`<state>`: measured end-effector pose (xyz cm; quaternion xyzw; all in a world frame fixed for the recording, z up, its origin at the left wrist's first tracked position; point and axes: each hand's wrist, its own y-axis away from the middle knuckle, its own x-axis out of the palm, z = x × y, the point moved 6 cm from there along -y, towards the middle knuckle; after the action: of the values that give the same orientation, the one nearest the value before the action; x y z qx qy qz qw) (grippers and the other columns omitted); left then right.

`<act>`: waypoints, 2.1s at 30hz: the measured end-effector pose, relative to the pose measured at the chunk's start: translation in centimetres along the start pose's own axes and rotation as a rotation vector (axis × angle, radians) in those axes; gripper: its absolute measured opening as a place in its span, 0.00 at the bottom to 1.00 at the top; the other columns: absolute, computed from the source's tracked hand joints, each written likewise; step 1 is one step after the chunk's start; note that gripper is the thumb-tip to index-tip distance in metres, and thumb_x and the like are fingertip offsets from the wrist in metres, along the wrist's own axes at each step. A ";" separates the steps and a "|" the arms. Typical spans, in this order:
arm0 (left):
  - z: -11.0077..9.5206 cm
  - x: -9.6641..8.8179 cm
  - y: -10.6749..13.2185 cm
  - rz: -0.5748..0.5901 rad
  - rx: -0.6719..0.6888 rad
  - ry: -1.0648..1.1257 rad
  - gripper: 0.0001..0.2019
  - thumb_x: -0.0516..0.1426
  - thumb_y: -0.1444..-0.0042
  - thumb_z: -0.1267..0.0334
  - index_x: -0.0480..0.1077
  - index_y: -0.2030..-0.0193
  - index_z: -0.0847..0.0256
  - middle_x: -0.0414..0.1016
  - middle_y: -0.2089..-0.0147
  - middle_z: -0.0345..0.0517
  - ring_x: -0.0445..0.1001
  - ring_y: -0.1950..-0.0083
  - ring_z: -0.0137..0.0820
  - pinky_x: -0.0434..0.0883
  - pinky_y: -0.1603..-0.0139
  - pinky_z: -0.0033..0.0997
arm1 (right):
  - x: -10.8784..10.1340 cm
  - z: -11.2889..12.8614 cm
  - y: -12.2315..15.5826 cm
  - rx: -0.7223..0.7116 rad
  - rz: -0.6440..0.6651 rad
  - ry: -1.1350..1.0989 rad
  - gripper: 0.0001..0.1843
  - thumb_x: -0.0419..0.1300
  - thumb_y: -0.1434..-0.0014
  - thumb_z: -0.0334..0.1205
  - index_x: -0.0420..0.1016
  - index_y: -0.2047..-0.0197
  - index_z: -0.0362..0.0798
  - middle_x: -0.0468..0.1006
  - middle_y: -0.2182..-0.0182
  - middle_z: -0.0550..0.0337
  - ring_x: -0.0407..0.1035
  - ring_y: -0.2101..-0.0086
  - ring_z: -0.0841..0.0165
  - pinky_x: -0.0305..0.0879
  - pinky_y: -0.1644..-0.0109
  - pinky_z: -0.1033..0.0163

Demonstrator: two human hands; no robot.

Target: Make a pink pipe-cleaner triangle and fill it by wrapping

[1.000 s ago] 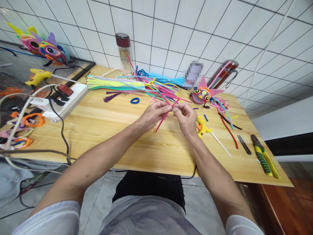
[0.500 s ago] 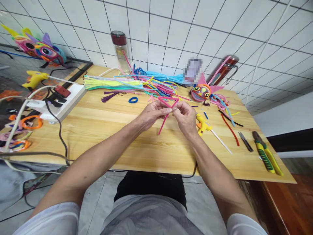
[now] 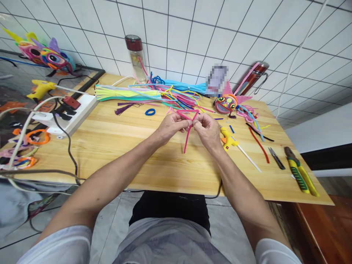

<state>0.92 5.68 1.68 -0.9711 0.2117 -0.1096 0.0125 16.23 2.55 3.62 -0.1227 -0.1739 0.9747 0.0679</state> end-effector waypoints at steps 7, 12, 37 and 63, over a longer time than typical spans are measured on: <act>-0.3 -0.3 0.0 -0.030 0.012 -0.048 0.14 0.70 0.54 0.57 0.78 0.66 0.64 0.80 0.70 0.42 0.76 0.67 0.28 0.72 0.63 0.27 | 0.2 -0.1 -0.1 0.026 0.034 0.089 0.09 0.62 0.44 0.46 0.69 0.71 0.52 0.70 0.76 0.67 0.61 0.73 0.71 0.57 0.66 0.62; 0.1 -0.5 -0.4 -0.061 0.006 -0.031 0.12 0.70 0.54 0.58 0.78 0.67 0.64 0.78 0.72 0.41 0.72 0.72 0.24 0.69 0.67 0.25 | 0.2 -0.1 -0.6 0.063 0.063 0.100 0.13 0.63 0.43 0.52 0.71 0.69 0.52 0.72 0.75 0.67 0.63 0.72 0.70 0.61 0.64 0.62; -1.3 -1.1 1.3 -0.142 -0.082 0.034 0.11 0.67 0.44 0.58 0.73 0.64 0.63 0.71 0.80 0.35 0.66 0.82 0.22 0.57 0.79 0.23 | -12.7 -3.8 7.8 0.864 0.121 1.258 0.51 0.44 0.25 0.73 0.84 0.38 0.32 0.83 0.41 0.20 0.78 0.37 0.36 0.71 0.34 0.41; 0.9 -4.6 2.6 0.107 -0.249 -0.802 0.13 0.64 0.42 0.59 0.77 0.76 0.59 0.79 0.76 0.47 0.68 0.78 0.31 0.60 0.75 0.30 | -9.5 -1.6 8.2 0.608 0.086 -0.337 0.17 0.73 0.51 0.44 0.84 0.56 0.52 0.69 0.71 0.64 0.62 0.74 0.68 0.65 0.72 0.60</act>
<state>-4.05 5.22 -0.30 -0.9186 0.2516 0.3043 -0.0177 25.01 -6.21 1.34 0.0586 0.1208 0.9905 0.0303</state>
